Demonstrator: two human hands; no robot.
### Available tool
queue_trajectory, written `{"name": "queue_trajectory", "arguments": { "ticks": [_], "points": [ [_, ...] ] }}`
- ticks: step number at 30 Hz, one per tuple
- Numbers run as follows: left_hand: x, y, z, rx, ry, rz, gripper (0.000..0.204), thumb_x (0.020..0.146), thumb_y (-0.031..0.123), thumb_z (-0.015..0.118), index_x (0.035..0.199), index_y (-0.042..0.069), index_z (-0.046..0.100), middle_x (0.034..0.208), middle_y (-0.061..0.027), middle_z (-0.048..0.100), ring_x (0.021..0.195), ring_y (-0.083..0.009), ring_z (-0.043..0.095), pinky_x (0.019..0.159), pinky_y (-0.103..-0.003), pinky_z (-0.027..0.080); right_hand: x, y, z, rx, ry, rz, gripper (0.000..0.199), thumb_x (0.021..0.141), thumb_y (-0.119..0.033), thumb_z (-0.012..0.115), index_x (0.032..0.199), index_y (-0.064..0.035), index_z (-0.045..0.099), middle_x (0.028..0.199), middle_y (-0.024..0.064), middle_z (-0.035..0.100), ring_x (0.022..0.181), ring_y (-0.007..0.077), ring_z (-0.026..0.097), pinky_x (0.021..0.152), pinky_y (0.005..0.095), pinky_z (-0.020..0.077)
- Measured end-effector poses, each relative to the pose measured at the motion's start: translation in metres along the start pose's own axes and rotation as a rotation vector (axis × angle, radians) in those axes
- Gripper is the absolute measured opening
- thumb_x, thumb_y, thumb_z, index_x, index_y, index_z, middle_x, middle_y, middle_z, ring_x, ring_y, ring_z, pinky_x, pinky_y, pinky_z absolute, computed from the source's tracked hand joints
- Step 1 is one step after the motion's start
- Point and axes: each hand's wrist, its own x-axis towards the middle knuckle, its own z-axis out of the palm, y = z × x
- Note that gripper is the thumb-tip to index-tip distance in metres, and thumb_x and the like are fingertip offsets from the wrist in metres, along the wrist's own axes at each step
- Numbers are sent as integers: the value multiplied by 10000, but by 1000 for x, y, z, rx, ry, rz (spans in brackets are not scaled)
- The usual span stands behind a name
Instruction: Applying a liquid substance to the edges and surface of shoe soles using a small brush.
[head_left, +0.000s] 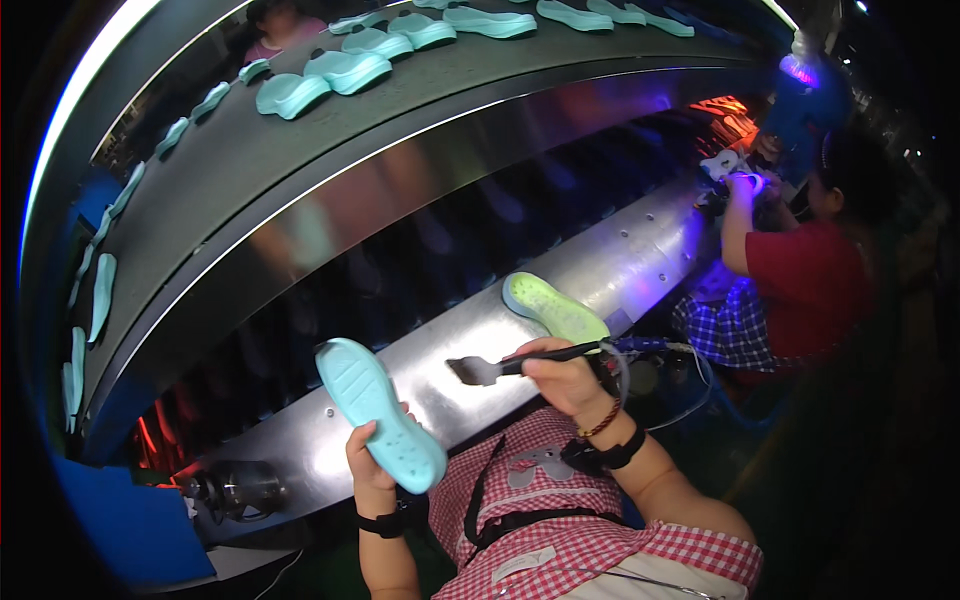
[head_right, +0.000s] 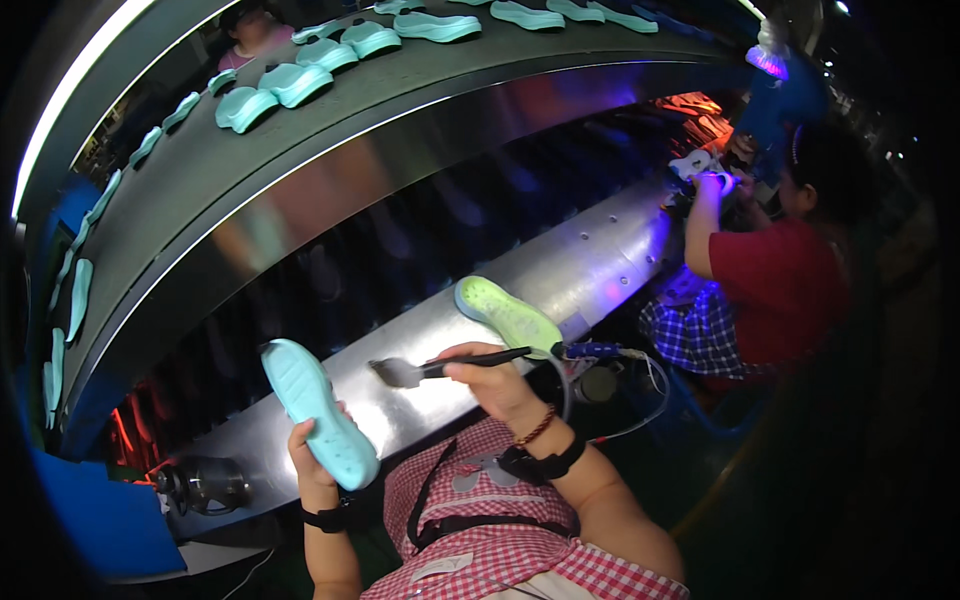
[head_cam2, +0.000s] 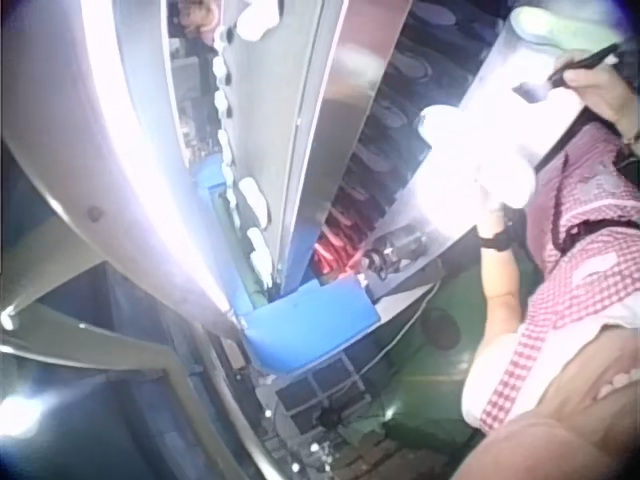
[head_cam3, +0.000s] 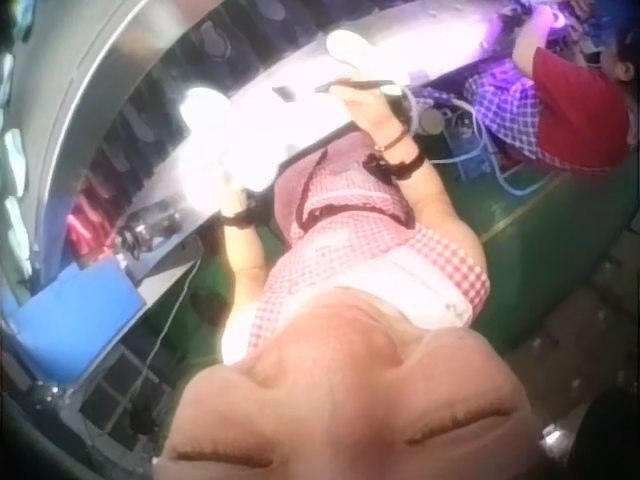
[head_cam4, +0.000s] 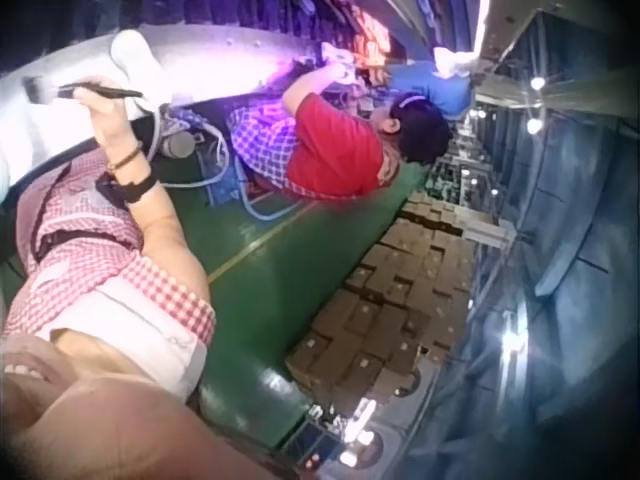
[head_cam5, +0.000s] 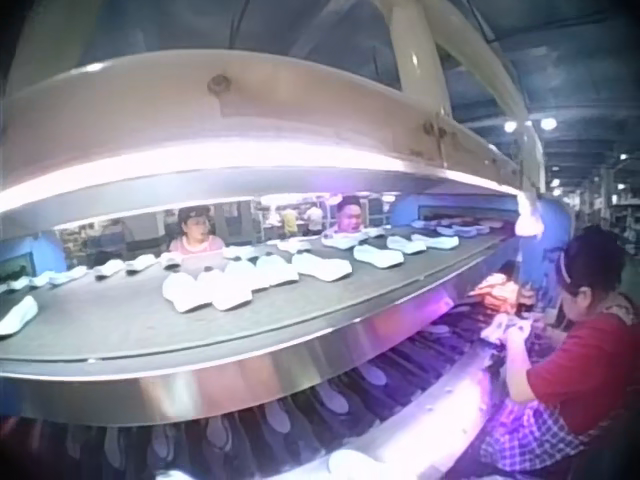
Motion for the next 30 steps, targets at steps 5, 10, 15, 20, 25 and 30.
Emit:
{"name": "queue_trajectory", "arguments": {
  "ticks": [5, 10, 15, 20, 25, 30],
  "points": [
    [15, -31, 18, -195, -170, -35, 703, 704, 195, 548, 1313, -25, 273, 1263, -252, 409, 1152, -369, 428, 987, -482, 331, 2, 17, 22, 1, -84, 171, 208, 764, 34, 590, 971, 47, 593, 941, 122, 624, 880, 167, 587, 819, 265, 448],
    [27, -42, 29, -399, -242, -21, 802, 819, 652, 319, 1323, 29, 288, 1275, -179, 413, 1156, -335, 421, 989, -461, 319, 30, 36, 30, -48, -61, 177, 180, 765, 29, 588, 944, 43, 598, 909, 130, 630, 839, 177, 596, 801, 284, 464],
    [19, -44, 36, -311, -195, -39, 889, 770, 746, 166, 1320, 67, 328, 1203, -207, 468, 1091, -400, 460, 950, -514, 344, 53, 44, 36, -156, -31, 218, 193, 767, -22, 615, 950, 39, 599, 880, 107, 626, 765, 142, 576, 702, 257, 463],
    [27, -51, 35, -273, -129, 5, 825, 801, 704, 175, 1301, 71, 355, 1164, -186, 498, 1073, -359, 484, 941, -484, 365, 75, 50, 42, -401, 14, 159, 206, 755, -48, 644, 939, 36, 608, 890, 92, 628, 798, 128, 588, 730, 229, 467],
    [38, -50, 50, -233, 163, 114, 650, 863, 593, 212, 1263, 112, 388, 1212, -86, 465, 1112, -235, 458, 959, -390, 360, 73, 50, 72, -892, -149, -187, 180, 747, -114, 656, 910, -38, 655, 823, 92, 623, 802, 153, 589, 699, 251, 476],
    [41, -26, 28, -117, 188, 354, 665, 865, 610, 171, 1241, 111, 398, 1127, -92, 502, 1039, -251, 497, 905, -411, 407, 43, 18, 69, -1198, -548, -103, 215, 675, -143, 664, 868, -48, 670, 797, 121, 622, 759, 252, 582, 712, 322, 454]
  ]
}}
